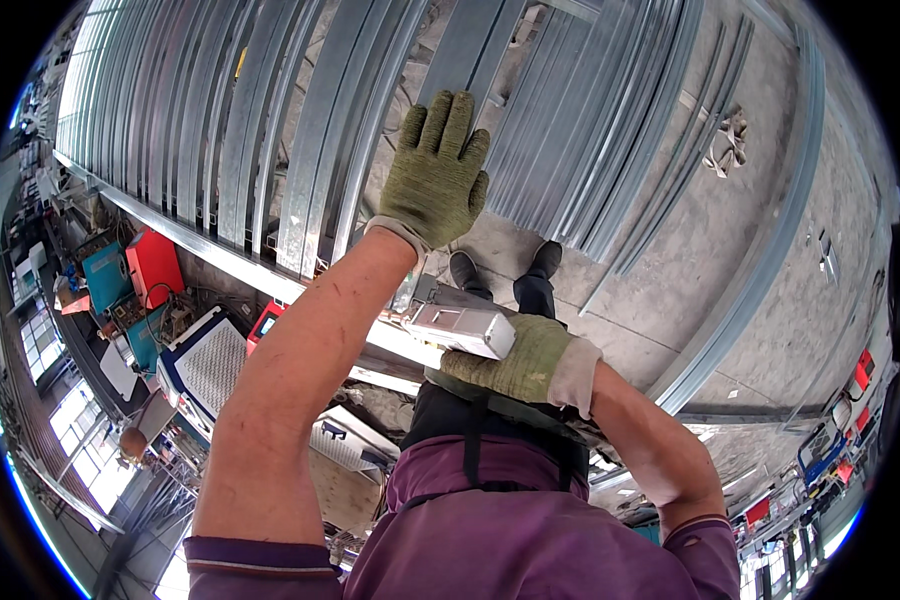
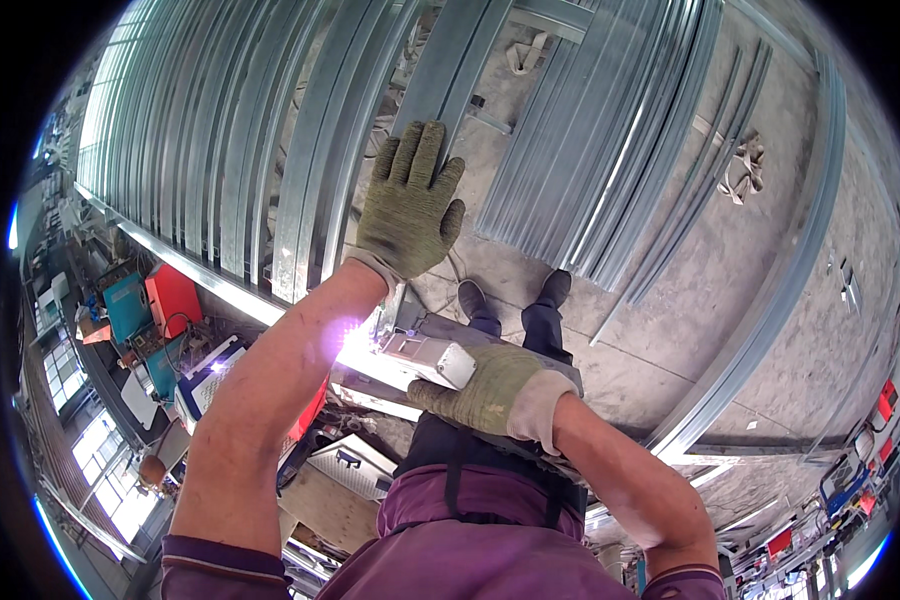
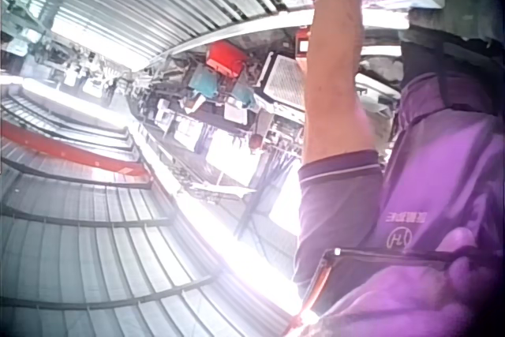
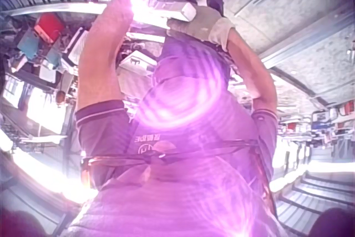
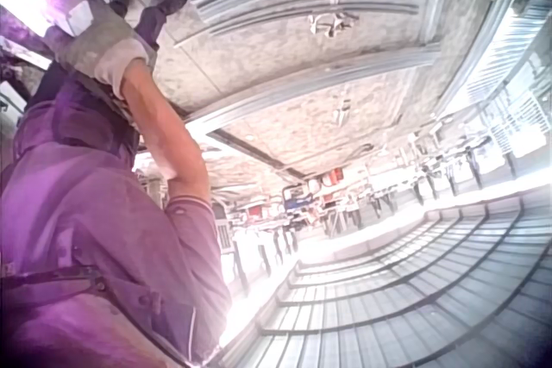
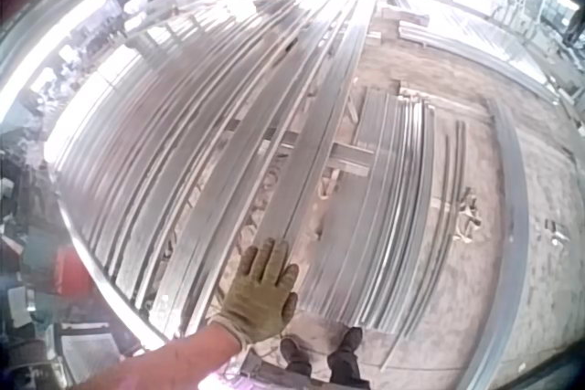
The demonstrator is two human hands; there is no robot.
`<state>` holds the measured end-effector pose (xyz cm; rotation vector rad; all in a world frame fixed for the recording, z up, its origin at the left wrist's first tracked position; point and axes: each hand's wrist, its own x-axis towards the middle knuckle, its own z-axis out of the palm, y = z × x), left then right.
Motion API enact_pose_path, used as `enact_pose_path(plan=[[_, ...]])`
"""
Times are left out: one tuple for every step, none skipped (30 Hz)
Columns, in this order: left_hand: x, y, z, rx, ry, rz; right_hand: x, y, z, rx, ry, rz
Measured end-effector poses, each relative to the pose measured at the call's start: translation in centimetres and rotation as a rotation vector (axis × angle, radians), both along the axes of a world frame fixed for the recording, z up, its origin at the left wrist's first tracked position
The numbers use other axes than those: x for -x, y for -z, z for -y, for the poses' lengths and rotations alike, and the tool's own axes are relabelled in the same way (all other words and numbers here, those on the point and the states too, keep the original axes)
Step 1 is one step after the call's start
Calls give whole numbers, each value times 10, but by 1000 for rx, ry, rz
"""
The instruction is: The person welds metal frame components using a handheld welding tool. They hold the frame steady with one hand while applying welds along the joints with the other, producing bright sparks. The person repositions the frame and continues welding along different sections.
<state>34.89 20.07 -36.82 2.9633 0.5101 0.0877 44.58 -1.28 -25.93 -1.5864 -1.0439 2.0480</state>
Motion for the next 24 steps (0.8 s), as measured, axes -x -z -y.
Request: enact_pose_path(plan=[[0,0,0,1,0,0,1,3,2,-2,4,4],[0,0,0,2,1,0,2,5,4,5,-2,4],[0,0,0,0,0,0,3,7,5,12,-9,2],[0,0,0,-2,0,0,4,8,6,18,-15,1],[0,0,0,-4,-1,1,3,7,6,25,-12,-5],[0,0,0,-5,-1,0,3,7,7,33,-8,-9],[0,0,1,-7,-1,-1,3,7,7,41,-4,-14],[0,-1,1,-8,0,-2,5,10,10,15,-2,-8],[-1,-1,1,-7,-1,-4,7,15,13,-10,1,-2],[-1,-1,1,-5,-2,-5,8,18,14,-36,3,3],[-1,-2,1,-4,-2,-6,7,18,16,-21,-10,11],[-1,-2,1,1,-4,-5,4,13,12,-6,-24,19],[-1,-1,1,5,-6,-3,3,10,11,9,-38,26],[0,-1,1,10,-9,-2,4,12,12,-1,-34,28],[0,-1,1,7,-6,-7,5,16,15,-9,-29,29],[-1,-1,1,5,-4,-12,6,17,16,-18,-24,31],[-1,-1,1,2,-2,-17,5,16,16,4,-26,27],[-1,-1,1,1,-2,-19,3,13,14,24,-28,23],[0,-1,1,1,-3,-21,2,11,13,45,-31,19],[0,-1,1,0,-4,-22,2,10,13,46,-19,11],[0,-1,1,-3,-3,-26,2,10,14,47,-6,3],[-1,-2,1,-5,-3,-26,1,10,15,48,6,-5],[-1,-2,1,-6,-3,-25,2,11,16,43,1,-4],[-1,-2,1,-7,-3,-25,3,14,18,37,-5,-2]])
